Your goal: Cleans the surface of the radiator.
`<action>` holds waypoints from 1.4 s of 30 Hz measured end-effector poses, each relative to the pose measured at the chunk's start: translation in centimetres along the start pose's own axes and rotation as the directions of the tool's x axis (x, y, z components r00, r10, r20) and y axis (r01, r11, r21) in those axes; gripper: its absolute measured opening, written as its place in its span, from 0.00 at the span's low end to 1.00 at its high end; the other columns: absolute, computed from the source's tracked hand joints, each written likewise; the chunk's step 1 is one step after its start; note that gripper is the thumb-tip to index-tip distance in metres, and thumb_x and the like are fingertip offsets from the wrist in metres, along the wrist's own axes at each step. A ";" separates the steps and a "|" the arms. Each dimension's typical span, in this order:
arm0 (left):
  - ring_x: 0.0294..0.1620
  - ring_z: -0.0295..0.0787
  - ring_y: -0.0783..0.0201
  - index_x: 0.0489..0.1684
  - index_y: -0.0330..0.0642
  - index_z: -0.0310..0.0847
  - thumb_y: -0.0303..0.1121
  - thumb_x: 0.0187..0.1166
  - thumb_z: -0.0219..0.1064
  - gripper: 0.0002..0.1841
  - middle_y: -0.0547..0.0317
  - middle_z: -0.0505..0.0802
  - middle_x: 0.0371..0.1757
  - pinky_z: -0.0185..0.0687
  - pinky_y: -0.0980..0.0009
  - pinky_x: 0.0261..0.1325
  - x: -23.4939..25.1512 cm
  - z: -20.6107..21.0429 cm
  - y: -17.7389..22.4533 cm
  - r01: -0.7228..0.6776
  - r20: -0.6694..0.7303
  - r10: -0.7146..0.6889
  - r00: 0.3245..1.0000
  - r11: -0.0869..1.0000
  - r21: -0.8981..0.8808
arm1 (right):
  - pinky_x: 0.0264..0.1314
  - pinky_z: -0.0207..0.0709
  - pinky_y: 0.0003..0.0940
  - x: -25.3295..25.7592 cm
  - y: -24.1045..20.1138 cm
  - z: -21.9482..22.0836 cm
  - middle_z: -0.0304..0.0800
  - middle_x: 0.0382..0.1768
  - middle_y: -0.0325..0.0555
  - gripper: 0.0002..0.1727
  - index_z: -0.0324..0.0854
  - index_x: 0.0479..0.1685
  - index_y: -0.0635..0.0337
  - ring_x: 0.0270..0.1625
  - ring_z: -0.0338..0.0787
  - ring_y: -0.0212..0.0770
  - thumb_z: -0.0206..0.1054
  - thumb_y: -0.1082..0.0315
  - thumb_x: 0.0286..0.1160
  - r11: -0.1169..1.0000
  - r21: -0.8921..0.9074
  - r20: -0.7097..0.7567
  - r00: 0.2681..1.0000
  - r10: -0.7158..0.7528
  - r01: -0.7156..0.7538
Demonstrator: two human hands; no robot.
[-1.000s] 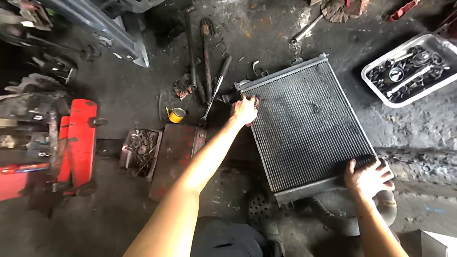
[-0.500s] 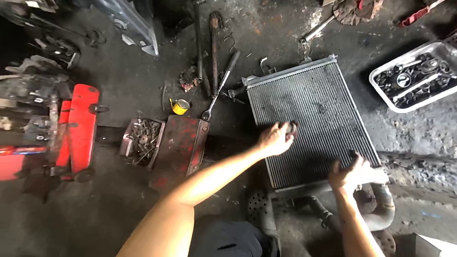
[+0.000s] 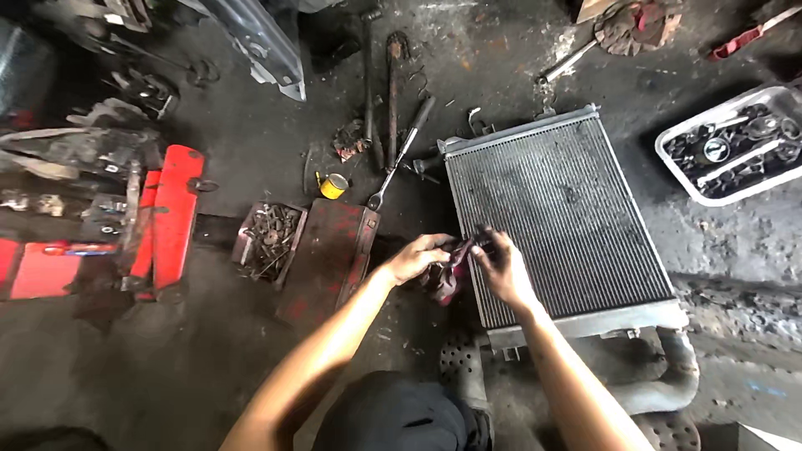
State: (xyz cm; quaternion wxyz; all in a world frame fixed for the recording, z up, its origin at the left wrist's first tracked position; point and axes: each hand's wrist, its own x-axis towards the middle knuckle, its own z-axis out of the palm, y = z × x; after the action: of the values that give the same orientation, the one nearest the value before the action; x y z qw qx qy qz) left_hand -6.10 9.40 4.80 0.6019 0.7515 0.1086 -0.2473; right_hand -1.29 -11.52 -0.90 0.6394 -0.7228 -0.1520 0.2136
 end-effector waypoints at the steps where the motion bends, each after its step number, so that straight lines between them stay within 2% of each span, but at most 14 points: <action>1: 0.52 0.88 0.74 0.66 0.34 0.82 0.32 0.79 0.57 0.21 0.58 0.92 0.54 0.84 0.70 0.62 -0.9 -0.1 -0.3 0.007 -0.007 -0.007 1.000 0.999 0.050 | 0.55 0.86 0.35 0.2 -0.1 1.1 0.91 0.49 0.51 0.16 0.87 0.58 0.65 0.47 0.92 0.38 0.69 0.64 0.79 0.999 -0.042 -0.012 1.000 -0.003 0.003; 3: 0.51 0.86 0.73 0.64 0.33 0.83 0.35 0.80 0.56 0.20 0.56 0.91 0.53 0.82 0.69 0.61 -3.4 -0.7 -0.7 0.082 -0.050 -0.073 0.996 0.977 0.196 | 0.63 0.84 0.38 0.1 -0.1 3.0 0.94 0.46 0.50 0.12 0.92 0.48 0.64 0.51 0.93 0.40 0.69 0.64 0.78 0.991 -0.123 0.017 0.999 0.050 -0.048; 6: 0.55 0.87 0.64 0.67 0.33 0.83 0.35 0.82 0.58 0.21 0.47 0.91 0.57 0.81 0.60 0.65 -8.4 -3.2 -1.8 0.295 -0.225 -0.236 0.945 0.913 0.282 | 0.71 0.80 0.44 -0.6 0.5 5.0 0.92 0.55 0.55 0.17 0.88 0.57 0.64 0.61 0.91 0.48 0.64 0.60 0.83 0.938 -0.288 0.148 0.959 0.243 -0.193; 9: 0.50 0.86 0.66 0.68 0.33 0.81 0.33 0.84 0.58 0.19 0.49 0.90 0.56 0.83 0.63 0.58 -13.1 -5.0 -4.0 0.419 -0.543 -0.329 0.772 0.907 0.047 | 0.67 0.80 0.60 -1.4 0.2 7.2 0.90 0.58 0.61 0.24 0.77 0.71 0.60 0.65 0.89 0.60 0.51 0.51 0.92 0.805 -0.550 0.347 0.816 0.463 -0.223; 13: 0.33 0.85 0.74 0.65 0.34 0.80 0.32 0.84 0.60 0.17 0.59 0.90 0.41 0.83 0.74 0.37 -15.0 -4.7 -6.1 0.337 -0.725 -0.358 0.589 0.924 -0.182 | 0.65 0.79 0.64 -2.7 -0.1 10.9 0.89 0.60 0.65 0.28 0.79 0.71 0.62 0.66 0.88 0.65 0.45 0.50 0.94 0.729 -0.684 0.515 0.690 0.509 -0.027; 17: 0.36 0.88 0.75 0.65 0.33 0.81 0.31 0.82 0.60 0.18 0.61 0.92 0.44 0.86 0.75 0.42 -14.2 -3.6 -6.8 0.246 -0.667 -0.303 0.681 0.952 -0.181 | 0.74 0.75 0.60 -2.1 0.1 12.3 0.81 0.74 0.60 0.25 0.70 0.82 0.57 0.76 0.82 0.60 0.58 0.69 0.85 0.774 -0.629 0.445 0.784 0.434 -0.072; 19: 0.38 0.88 0.75 0.65 0.33 0.81 0.31 0.82 0.59 0.18 0.59 0.92 0.46 0.85 0.75 0.43 -13.5 -3.3 -7.0 0.237 -0.652 -0.294 0.699 0.955 -0.176 | 0.83 0.59 0.71 -1.4 0.6 12.5 0.51 0.93 0.57 0.42 0.59 0.93 0.44 0.93 0.53 0.63 0.64 0.77 0.75 0.770 -0.638 0.480 0.784 0.394 0.004; 21: 0.40 0.87 0.74 0.67 0.33 0.80 0.31 0.83 0.60 0.18 0.57 0.91 0.49 0.85 0.75 0.45 -12.3 -3.0 -7.3 0.235 -0.660 -0.292 0.692 0.956 -0.177 | 0.84 0.51 0.76 -1.0 0.7 12.1 0.34 0.96 0.61 0.49 0.46 0.97 0.39 0.96 0.39 0.68 0.69 0.67 0.74 0.743 -0.668 0.490 0.766 0.416 0.023; 24: 0.55 0.87 0.66 0.80 0.35 0.71 0.31 0.84 0.62 0.24 0.48 0.87 0.65 0.85 0.67 0.57 -9.6 -2.1 -7.4 0.176 -0.694 -0.327 0.641 0.943 -0.281 | 0.87 0.56 0.65 -1.2 -0.3 10.9 0.55 0.92 0.59 0.44 0.49 0.96 0.51 0.93 0.54 0.63 0.65 0.50 0.82 0.855 -0.502 0.427 0.824 0.374 -0.127; 27: 0.53 0.88 0.63 0.77 0.34 0.70 0.26 0.83 0.63 0.23 0.48 0.89 0.59 0.88 0.64 0.55 -5.7 0.1 -6.9 0.069 -0.701 -0.373 0.607 0.905 -0.421 | 0.85 0.68 0.55 -1.8 -1.1 10.3 0.68 0.84 0.66 0.46 0.51 0.94 0.61 0.83 0.73 0.62 0.69 0.55 0.79 0.973 -0.115 0.338 0.913 0.229 -0.202; 30: 0.56 0.88 0.67 0.71 0.32 0.75 0.24 0.84 0.61 0.18 0.50 0.90 0.58 0.85 0.69 0.62 -2.9 2.9 -5.6 0.084 -0.659 -0.356 0.662 0.910 -0.406 | 0.79 0.73 0.59 -2.5 -1.9 10.1 0.58 0.89 0.66 0.48 0.56 0.94 0.53 0.86 0.68 0.63 0.73 0.60 0.68 0.951 -0.283 0.281 0.937 0.208 -0.126; 35: 0.68 0.85 0.64 0.70 0.31 0.79 0.24 0.82 0.62 0.18 0.46 0.89 0.67 0.80 0.65 0.73 -0.5 6.0 -4.6 0.123 -0.547 -0.313 0.777 0.926 -0.356 | 0.77 0.68 0.62 -2.6 -2.1 8.3 0.47 0.92 0.66 0.58 0.58 0.93 0.50 0.87 0.62 0.68 0.81 0.60 0.48 0.740 -0.648 0.097 0.944 0.315 -0.180; 39: 0.64 0.86 0.68 0.60 0.31 0.85 0.27 0.77 0.66 0.16 0.51 0.92 0.60 0.80 0.68 0.71 -0.2 7.2 -4.0 0.016 -0.439 -0.153 0.885 0.954 -0.301 | 0.69 0.74 0.60 -2.8 -0.4 5.3 0.73 0.78 0.68 0.36 0.84 0.74 0.48 0.76 0.74 0.69 0.77 0.59 0.55 0.734 -0.649 -0.112 0.979 0.168 -0.200; 42: 0.58 0.89 0.71 0.55 0.32 0.87 0.27 0.77 0.63 0.14 0.57 0.94 0.53 0.84 0.69 0.67 0.1 7.7 -3.8 -0.158 -0.342 0.049 0.939 0.941 -0.300 | 0.75 0.73 0.59 -3.2 0.7 2.4 0.81 0.67 0.67 0.28 0.87 0.65 0.62 0.71 0.78 0.64 0.76 0.61 0.61 0.913 -0.344 -0.192 0.968 0.159 -0.218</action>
State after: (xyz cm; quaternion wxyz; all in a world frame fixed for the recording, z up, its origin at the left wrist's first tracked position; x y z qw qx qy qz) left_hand -9.66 2.99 0.33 0.7025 0.6780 0.2063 -0.0647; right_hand -5.29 -11.19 -1.46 0.4813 -0.8545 -0.0663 0.1839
